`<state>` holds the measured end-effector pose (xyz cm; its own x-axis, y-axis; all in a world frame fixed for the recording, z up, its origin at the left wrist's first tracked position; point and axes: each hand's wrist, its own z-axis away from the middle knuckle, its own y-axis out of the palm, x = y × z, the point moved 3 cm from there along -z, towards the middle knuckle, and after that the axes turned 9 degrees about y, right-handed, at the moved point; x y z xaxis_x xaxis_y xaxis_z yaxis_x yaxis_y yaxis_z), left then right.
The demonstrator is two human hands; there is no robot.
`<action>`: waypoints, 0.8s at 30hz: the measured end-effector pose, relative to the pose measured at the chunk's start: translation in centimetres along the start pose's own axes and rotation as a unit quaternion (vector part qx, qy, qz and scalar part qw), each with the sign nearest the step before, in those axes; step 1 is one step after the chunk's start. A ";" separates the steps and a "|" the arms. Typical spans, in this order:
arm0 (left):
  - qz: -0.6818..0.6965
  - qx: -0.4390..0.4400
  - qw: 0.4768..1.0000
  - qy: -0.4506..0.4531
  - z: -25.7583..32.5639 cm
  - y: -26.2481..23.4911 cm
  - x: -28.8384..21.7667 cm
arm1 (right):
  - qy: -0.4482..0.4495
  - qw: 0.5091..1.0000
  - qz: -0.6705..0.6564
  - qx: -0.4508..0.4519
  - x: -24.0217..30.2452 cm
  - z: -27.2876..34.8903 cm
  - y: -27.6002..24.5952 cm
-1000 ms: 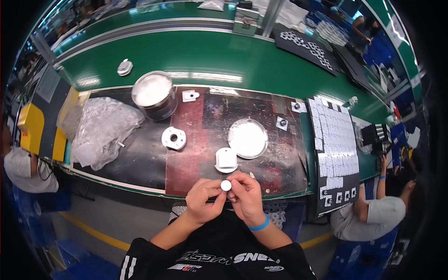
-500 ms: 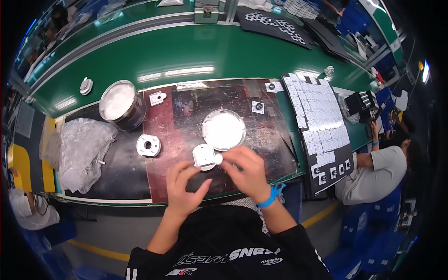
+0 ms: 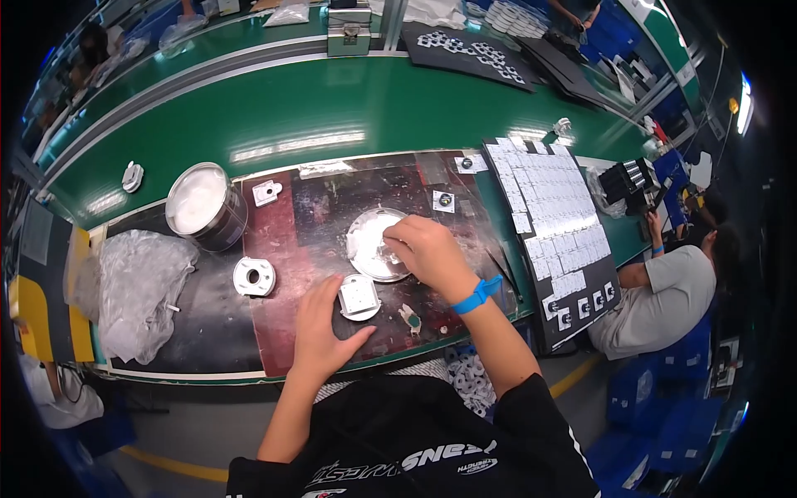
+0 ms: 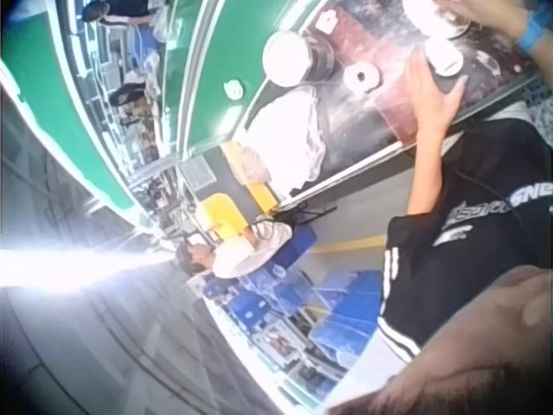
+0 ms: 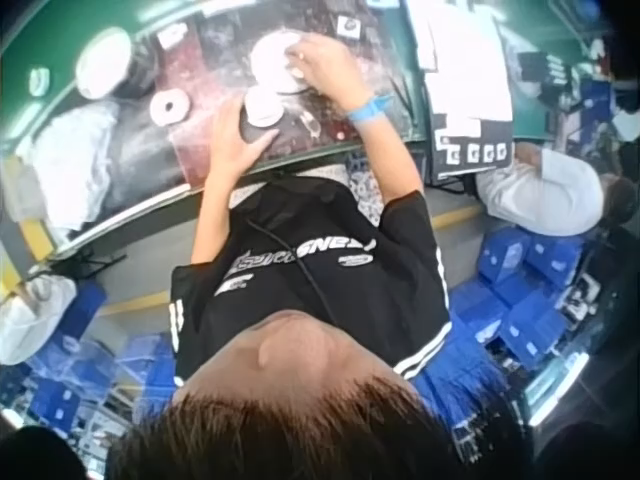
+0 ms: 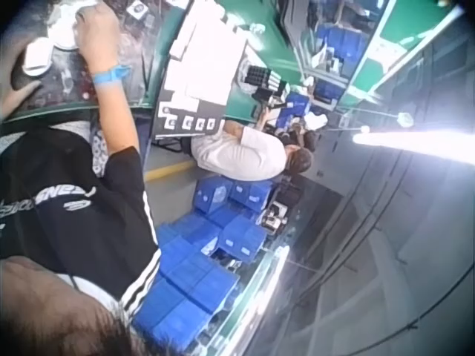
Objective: Applying thermal paste to LED modules and assembling them into lighting fixtures at a factory workbench.
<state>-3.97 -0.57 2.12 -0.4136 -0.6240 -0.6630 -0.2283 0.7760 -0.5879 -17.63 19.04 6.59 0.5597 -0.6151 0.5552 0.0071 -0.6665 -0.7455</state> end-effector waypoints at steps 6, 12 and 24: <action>0.008 0.039 0.999 -0.015 -0.1 0.8 0.6 | 0.025 0.999 0.024 0.026 0.3 -0.7 0.7; 0.015 0.012 1.000 -0.006 -0.1 0.4 0.7 | 0.034 0.999 0.014 0.022 0.1 -1.4 1.0; 0.043 0.028 0.998 -0.035 0.0 0.5 1.2 | 0.006 0.998 0.015 0.056 0.1 -2.2 3.4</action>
<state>-4.58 -0.96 1.07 -0.3659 -0.5614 -0.7423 -0.1438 0.8221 -0.5509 -19.39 15.78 4.93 0.5504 -0.6405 0.5355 0.0832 -0.5962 -0.7985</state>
